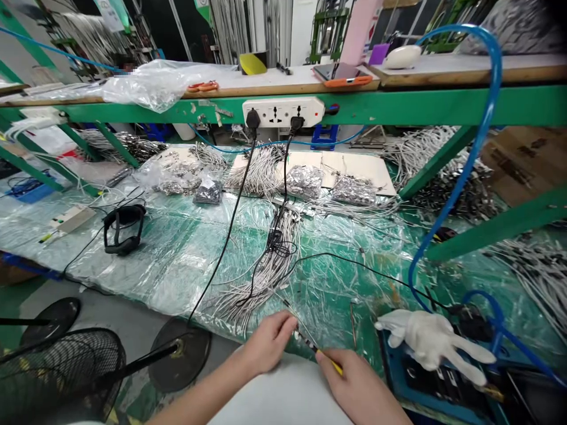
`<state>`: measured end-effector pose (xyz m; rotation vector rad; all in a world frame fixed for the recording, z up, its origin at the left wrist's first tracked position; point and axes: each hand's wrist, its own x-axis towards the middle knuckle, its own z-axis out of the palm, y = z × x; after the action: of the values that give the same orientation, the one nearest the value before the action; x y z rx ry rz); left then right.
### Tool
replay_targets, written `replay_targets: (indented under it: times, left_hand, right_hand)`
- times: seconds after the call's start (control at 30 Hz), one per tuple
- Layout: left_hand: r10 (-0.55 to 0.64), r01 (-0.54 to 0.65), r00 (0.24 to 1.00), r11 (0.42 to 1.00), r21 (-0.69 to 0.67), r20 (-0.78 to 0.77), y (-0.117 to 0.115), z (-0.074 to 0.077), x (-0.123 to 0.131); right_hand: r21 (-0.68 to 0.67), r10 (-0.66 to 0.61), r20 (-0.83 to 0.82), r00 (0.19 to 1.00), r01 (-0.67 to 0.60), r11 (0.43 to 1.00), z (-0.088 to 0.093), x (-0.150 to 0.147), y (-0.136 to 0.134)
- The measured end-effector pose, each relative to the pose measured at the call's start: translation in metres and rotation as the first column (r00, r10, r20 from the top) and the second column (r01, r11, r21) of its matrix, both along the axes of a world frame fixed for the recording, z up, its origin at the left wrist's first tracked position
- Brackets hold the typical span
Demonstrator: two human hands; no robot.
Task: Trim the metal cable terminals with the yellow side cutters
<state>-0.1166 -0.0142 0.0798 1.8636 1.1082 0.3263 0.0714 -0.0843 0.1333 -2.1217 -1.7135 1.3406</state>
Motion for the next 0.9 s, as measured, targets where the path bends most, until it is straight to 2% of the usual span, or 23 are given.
replay_targets:
  times: [0.13,0.23,0.4,0.6,0.9]
  left_hand:
    - [-0.026,0.028,0.999,0.998,0.057,-0.026,-0.001,0.003,0.001]
    - [-0.067,0.075,0.994,0.993,0.089,-0.083,-0.001,0.001,-0.001]
    - [-0.128,0.153,0.977,0.978,0.14,-0.169,0.0,0.001,-0.005]
    - [-0.154,0.193,0.969,0.96,0.201,-0.194,0.003,0.003,-0.007]
    - [-0.127,0.182,0.964,0.954,0.236,-0.233,-0.001,0.001,-0.007]
  right_hand:
    - [0.012,0.029,0.073,0.997,-0.03,0.999,0.006,-0.001,-0.003]
    - [0.001,0.073,0.204,0.976,-0.074,0.997,0.013,-0.003,-0.002]
    - [0.115,0.112,0.349,0.931,-0.161,0.98,0.02,-0.005,-0.003]
    - [0.233,0.072,0.307,0.949,-0.148,0.961,0.013,-0.003,-0.007]
    - [0.115,0.054,0.23,0.972,-0.082,0.99,0.024,-0.006,-0.003]
